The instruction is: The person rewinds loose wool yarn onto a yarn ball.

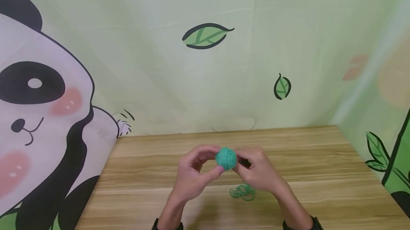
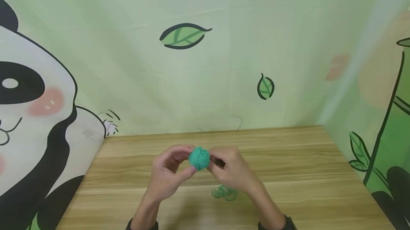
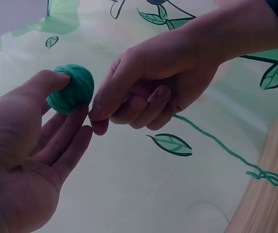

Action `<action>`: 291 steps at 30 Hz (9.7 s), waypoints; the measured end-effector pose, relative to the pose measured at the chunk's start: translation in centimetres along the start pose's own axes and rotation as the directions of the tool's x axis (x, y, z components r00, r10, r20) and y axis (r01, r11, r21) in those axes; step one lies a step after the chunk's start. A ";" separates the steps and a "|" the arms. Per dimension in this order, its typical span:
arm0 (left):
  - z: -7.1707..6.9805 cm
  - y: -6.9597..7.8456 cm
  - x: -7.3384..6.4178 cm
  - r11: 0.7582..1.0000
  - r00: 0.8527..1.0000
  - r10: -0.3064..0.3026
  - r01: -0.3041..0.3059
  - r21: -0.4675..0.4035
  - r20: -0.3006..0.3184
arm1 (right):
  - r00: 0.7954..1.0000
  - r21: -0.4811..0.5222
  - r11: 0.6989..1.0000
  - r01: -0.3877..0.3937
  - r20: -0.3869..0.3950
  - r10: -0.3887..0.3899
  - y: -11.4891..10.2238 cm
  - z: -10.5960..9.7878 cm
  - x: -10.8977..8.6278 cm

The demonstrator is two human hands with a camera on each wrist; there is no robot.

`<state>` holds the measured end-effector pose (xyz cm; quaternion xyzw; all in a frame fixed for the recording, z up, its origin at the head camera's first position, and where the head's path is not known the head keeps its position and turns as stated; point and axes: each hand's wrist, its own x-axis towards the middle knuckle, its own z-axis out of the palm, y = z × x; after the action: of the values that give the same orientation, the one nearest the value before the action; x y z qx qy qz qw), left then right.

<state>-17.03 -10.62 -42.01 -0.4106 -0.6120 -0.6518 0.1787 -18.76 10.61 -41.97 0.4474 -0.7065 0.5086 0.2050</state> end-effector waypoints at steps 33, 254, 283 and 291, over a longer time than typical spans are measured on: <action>0.7 2.1 1.5 0.958 1.000 0.012 -0.017 0.286 0.020 | 0.997 0.200 0.979 0.051 -0.066 -0.038 -2.2 -1.4 0.2; 0.7 1.0 1.0 0.935 0.996 0.043 -0.069 0.347 0.080 | 0.998 0.226 0.972 -0.069 0.010 0.069 -1.8 -2.1 -0.2; 0.1 -0.1 0.0 1.000 1.000 0.015 -0.015 0.006 0.023 | 0.981 -0.042 0.981 -0.189 0.032 0.191 0.3 -1.7 -0.3; 0.6 2.0 1.4 0.983 0.993 0.041 -0.021 0.185 -0.109 | 0.969 -0.013 0.987 -0.163 0.188 0.163 -0.6 -1.5 0.0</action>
<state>-16.26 -9.99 -39.70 -0.3646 -0.6519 -0.6120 0.2600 -18.51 11.91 -41.01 0.4341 -0.7565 0.4800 0.0944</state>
